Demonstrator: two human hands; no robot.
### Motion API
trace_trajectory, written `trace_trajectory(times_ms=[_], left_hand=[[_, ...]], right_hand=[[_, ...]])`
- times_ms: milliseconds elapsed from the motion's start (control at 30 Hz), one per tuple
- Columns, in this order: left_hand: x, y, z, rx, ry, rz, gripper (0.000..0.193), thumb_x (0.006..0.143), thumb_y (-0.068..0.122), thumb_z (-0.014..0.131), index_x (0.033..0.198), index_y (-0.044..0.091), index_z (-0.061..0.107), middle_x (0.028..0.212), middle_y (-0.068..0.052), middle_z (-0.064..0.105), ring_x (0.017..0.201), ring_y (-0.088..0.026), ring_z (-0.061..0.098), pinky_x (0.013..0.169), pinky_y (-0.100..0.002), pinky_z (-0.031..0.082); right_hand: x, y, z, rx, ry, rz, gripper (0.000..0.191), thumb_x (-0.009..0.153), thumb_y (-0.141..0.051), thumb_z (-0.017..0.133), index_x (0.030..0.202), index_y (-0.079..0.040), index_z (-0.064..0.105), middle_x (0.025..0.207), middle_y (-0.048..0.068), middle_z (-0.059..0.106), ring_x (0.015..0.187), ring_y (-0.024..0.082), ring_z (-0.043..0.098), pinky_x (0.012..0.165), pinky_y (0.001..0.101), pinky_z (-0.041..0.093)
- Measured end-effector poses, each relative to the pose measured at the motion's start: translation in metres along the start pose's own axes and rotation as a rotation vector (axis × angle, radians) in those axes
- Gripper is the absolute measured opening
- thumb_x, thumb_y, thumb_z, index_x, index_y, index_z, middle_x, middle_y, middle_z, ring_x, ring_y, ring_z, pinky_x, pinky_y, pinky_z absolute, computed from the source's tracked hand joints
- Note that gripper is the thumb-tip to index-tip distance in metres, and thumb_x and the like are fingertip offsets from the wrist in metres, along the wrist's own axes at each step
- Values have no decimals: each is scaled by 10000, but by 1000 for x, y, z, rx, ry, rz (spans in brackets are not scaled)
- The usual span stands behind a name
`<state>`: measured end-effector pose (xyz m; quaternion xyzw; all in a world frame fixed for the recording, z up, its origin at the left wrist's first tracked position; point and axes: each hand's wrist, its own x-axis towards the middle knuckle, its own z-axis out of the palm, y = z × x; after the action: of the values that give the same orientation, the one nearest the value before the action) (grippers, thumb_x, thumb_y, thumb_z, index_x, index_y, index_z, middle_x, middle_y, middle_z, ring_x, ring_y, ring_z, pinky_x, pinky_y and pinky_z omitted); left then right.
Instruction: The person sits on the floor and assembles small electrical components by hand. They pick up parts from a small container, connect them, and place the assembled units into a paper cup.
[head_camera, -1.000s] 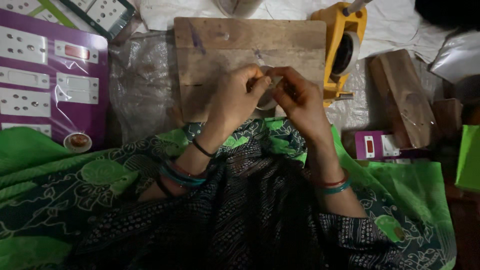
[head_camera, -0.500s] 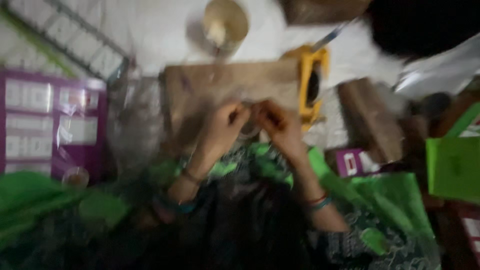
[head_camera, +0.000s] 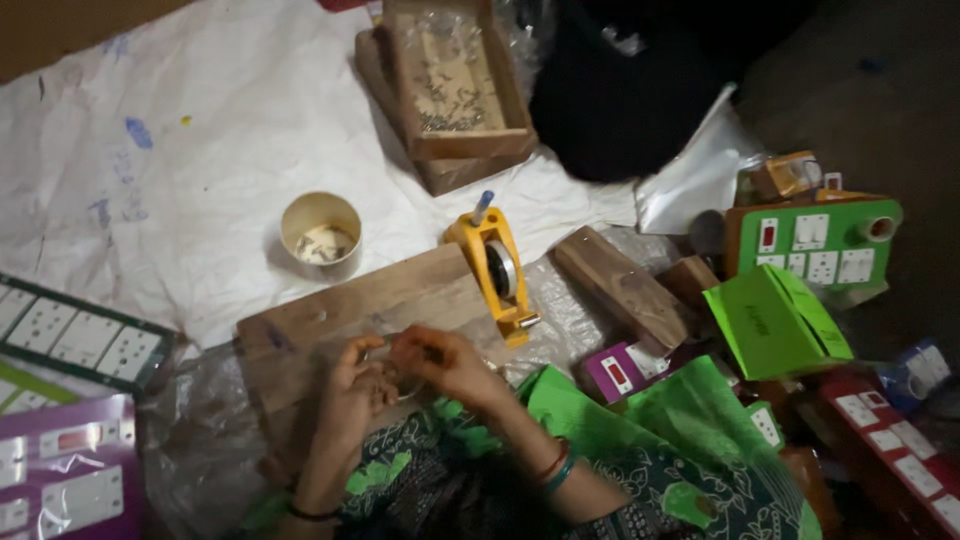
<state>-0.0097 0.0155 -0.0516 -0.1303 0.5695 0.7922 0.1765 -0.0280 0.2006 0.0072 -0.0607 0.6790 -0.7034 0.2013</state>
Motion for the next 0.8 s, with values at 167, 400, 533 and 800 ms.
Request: trace_trajectory(times_ms=[167,400,533,800], left_hand=[[1,6,4,-14,0,-18,467,895,-16,385,1286,77,623,828,-66,651,628,-140,561,554,-261,468],[-6,2,4,116,55,-103,432,1012,420,447,1241,145,689,870,-46,628,689,-125,594,537,-288,497],[-2,-10,10,238,84,-142,503,974,516,414,1252,181,666,874,-4,648,706,-118,636,530,-290,555],[4,-11,14,-19,-55,-111,373,1024,398,524,1114,66,669,704,-48,545,578,-130,561,520,-253,440]], right_hand=[[-6,-11,21,-489,36,-267,101,877,-90,726,936,-23,680,745,74,645,665,177,628,618,330,508],[-12,-12,29,-548,17,-273,113,813,-63,735,901,-20,679,745,112,665,644,226,652,610,357,512],[-10,-7,23,-574,13,-387,173,762,-35,740,907,4,653,781,162,641,670,280,642,616,376,518],[2,4,11,-304,212,-155,66,868,-37,706,878,-34,640,733,-1,607,664,80,555,578,265,465]])
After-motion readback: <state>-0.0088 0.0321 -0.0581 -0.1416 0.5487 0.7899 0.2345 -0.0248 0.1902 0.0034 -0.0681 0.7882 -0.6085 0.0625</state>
